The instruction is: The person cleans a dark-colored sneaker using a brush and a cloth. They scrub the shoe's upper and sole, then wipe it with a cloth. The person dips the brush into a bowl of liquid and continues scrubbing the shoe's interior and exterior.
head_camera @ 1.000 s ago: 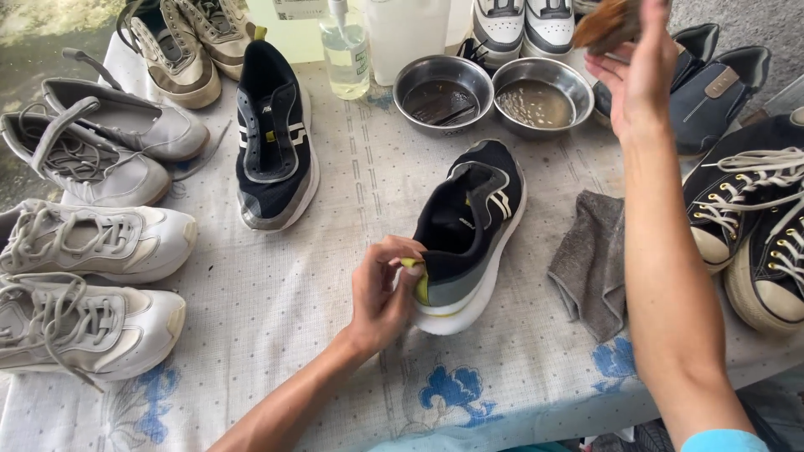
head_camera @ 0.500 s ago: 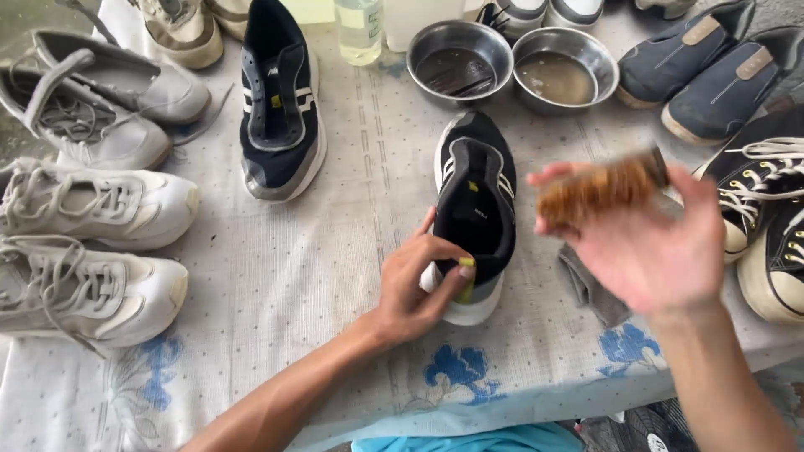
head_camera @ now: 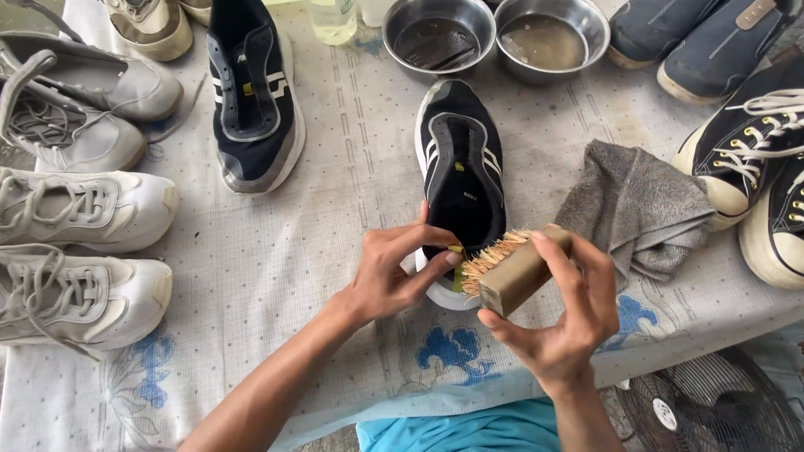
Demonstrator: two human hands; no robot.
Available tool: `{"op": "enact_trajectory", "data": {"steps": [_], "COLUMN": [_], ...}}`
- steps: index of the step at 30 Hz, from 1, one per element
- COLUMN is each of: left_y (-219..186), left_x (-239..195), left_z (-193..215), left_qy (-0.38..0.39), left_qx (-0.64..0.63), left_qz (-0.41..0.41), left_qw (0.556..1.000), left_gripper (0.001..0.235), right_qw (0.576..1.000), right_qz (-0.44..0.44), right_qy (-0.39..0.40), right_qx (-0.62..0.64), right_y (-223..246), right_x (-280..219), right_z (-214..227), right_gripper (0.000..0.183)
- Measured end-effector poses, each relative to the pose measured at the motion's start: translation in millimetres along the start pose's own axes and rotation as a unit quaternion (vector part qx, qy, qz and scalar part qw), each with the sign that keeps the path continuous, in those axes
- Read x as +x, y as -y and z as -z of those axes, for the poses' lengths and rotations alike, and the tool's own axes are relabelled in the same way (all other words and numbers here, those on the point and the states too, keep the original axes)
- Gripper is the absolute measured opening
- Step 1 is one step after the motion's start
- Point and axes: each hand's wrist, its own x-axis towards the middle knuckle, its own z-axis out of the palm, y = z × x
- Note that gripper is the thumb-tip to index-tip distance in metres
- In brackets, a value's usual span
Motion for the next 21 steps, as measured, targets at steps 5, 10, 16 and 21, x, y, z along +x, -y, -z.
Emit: {"op": "enact_trajectory", "data": {"steps": [5, 10, 16, 21], "left_y": [-7, -4, -7, -10], "left_x": [7, 6, 9, 6], "left_z": [2, 0, -1, -2], "left_qy": [0.009, 0.01, -0.003, -0.012], "left_qx": [-0.006, -0.027, -0.027, -0.044], "left_qz": [-0.009, 0.006, 0.031, 0.032], "left_qw": [1.0, 1.0, 0.999, 0.998], "left_gripper": [0.014, 0.017, 0.015, 0.012], "right_qw": [0.999, 1.0, 0.983, 0.994], "right_qz": [-0.038, -0.012, -0.005, -0.107], "right_qy": [0.003, -0.004, -0.02, 0.003], "right_qx": [-0.033, -0.019, 0.181, 0.019], "right_y": [-19, -9, -3, -18], "right_x": [-16, -15, -3, -13], "right_z": [-9, -6, -12, -10], "right_gripper": [0.079, 0.08, 0.068, 0.07]}}
